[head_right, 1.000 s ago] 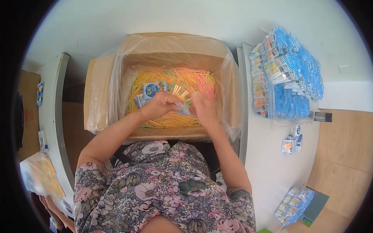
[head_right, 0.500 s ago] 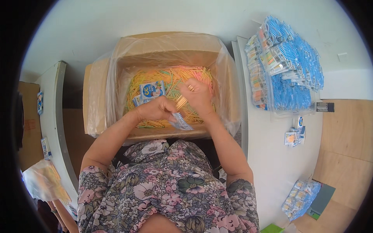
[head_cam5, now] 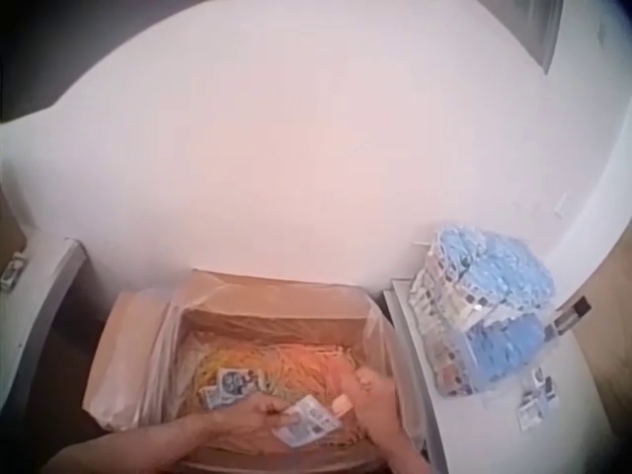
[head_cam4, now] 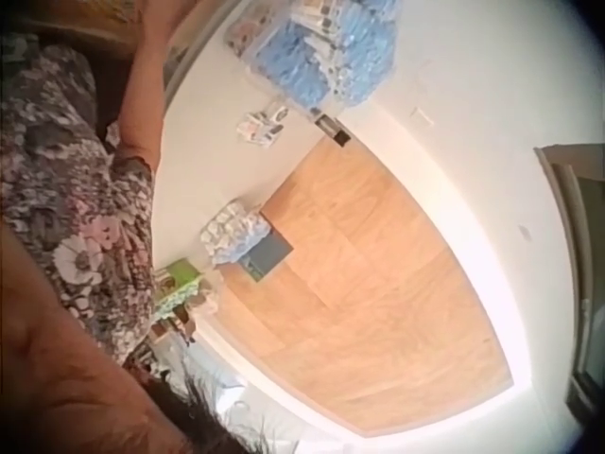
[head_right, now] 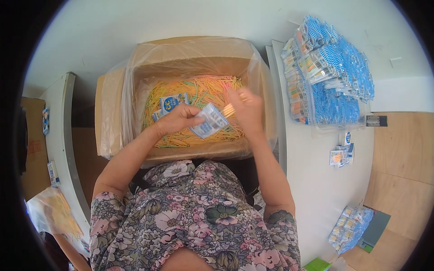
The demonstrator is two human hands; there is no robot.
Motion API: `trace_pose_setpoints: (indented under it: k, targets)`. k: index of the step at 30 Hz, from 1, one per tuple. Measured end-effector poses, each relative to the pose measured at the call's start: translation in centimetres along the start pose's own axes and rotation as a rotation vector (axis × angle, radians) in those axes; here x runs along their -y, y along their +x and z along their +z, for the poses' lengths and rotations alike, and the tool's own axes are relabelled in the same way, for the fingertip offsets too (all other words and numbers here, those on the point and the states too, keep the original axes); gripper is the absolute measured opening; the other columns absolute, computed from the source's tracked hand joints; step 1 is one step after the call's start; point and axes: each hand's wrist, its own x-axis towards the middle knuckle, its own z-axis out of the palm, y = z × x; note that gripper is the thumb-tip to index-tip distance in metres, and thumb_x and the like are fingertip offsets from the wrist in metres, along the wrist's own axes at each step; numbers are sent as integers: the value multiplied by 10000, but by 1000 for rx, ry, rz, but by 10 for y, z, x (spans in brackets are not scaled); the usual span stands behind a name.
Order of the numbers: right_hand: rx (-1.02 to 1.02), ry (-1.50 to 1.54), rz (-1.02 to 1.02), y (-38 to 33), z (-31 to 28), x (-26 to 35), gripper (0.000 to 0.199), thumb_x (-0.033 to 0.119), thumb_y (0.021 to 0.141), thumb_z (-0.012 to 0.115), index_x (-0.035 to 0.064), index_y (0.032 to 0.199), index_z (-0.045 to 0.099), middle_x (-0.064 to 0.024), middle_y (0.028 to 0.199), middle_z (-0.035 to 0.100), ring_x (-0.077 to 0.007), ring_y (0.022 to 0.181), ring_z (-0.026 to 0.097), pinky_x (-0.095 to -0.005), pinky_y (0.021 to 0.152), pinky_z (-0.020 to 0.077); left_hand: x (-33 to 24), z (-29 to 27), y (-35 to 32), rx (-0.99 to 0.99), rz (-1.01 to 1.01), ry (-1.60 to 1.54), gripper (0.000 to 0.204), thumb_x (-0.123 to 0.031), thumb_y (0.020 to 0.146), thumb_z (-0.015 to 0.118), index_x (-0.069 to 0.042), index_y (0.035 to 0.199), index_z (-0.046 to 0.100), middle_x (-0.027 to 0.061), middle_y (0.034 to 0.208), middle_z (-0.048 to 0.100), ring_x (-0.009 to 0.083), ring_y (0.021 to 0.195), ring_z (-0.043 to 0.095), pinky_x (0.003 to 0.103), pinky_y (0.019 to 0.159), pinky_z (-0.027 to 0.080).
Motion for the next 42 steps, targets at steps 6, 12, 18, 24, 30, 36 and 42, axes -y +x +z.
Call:
trace_pose_setpoints:
  k: [6,12,18,24,30,36,42]
  targets:
    - [151,4,9,-8,-21,10,216,131,834,653,58,655,558,49,645,550,-13,586,482,-201,506,370,3,-5,1,-21,56,34,152,-111,891,589,16,958,642,-13,850,642,37,783,558,221,704,470]
    - [584,-159,230,-13,-37,7,180,140,804,680,51,677,587,45,631,528,-25,587,467,-206,504,354,-1,-5,1,-49,106,9,127,-99,895,579,9,924,641,-5,835,642,42,766,563,219,695,473]
    - [577,-208,25,-21,-18,12,215,157,797,687,32,659,580,58,606,509,-14,584,441,-207,496,345,4,-8,4,-5,76,25,201,-96,906,552,-3,1073,613,7,950,652,53,852,577,230,774,477]
    - [441,-187,17,-23,-16,6,242,155,795,690,31,635,557,77,574,477,-10,556,416,-206,470,327,-4,-2,1,-21,6,11,212,-92,914,528,-1,1090,603,7,977,647,53,879,574,236,799,471]
    - [554,-236,111,-25,-23,0,151,154,806,679,9,844,674,54,674,555,-19,643,471,-218,551,399,6,-10,3,14,49,52,216,-101,918,524,-2,1093,602,5,983,645,48,893,568,233,804,467]
    - [456,-237,33,-25,-8,-7,170,131,833,642,13,950,677,66,717,572,-16,680,476,-218,593,414,-1,-1,3,-39,88,-20,155,-105,900,564,5,980,639,-6,865,649,37,779,567,219,710,477]
    - [553,-242,-21,-30,-13,-8,109,116,833,640,11,842,669,56,703,585,-8,654,490,-209,555,407,5,-14,1,-189,119,86,74,-13,803,654,15,869,669,26,781,666,66,712,597,215,679,485]
